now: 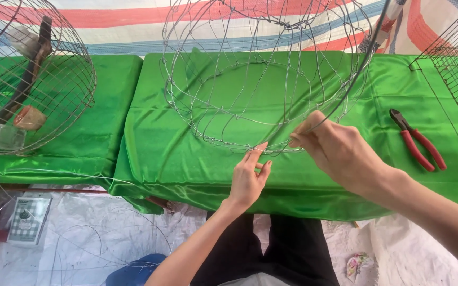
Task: The person is manually assembling a wire frame by twisting thin wire around the joints to secure the structure.
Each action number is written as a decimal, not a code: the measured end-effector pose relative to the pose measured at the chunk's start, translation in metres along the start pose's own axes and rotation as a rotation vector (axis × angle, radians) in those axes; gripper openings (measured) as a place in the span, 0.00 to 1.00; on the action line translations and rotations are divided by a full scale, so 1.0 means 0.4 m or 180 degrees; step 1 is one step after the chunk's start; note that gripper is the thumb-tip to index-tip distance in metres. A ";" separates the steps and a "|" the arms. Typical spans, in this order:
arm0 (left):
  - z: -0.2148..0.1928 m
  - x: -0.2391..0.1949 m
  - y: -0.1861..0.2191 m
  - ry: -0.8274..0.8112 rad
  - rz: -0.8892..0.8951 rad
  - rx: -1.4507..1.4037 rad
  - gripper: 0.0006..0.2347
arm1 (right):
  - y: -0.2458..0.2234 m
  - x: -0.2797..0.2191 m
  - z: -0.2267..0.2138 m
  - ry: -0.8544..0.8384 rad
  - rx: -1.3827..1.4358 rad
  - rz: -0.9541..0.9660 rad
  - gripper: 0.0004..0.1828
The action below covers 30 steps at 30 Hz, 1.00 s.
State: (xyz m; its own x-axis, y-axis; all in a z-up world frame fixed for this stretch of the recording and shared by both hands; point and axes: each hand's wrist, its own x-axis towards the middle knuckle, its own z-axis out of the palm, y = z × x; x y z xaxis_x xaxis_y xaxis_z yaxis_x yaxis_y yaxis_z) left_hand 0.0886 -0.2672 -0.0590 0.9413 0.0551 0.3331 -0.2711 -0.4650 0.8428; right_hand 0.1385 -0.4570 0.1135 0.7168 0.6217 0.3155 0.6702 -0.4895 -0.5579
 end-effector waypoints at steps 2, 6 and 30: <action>0.007 0.013 -0.004 -0.0104 -0.0139 -0.0039 0.19 | -0.001 -0.002 0.011 -0.0017 -0.0029 0.0143 0.09; 0.032 0.029 -0.029 -0.0206 -0.0269 -0.0066 0.14 | 0.008 -0.007 0.022 -0.0050 0.0019 0.0337 0.09; -0.088 -0.005 0.123 0.0303 0.0511 -0.0579 0.11 | -0.078 0.036 -0.130 0.0299 -0.0138 -0.0481 0.09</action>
State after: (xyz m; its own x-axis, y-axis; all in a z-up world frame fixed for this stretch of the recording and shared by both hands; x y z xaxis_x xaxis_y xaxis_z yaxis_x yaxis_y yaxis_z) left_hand 0.0664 -0.2591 -0.0035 0.8625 0.0804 0.4997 -0.4552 -0.3082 0.8353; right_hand 0.1380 -0.4645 0.1755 0.6209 0.6313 0.4646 0.7777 -0.4221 -0.4659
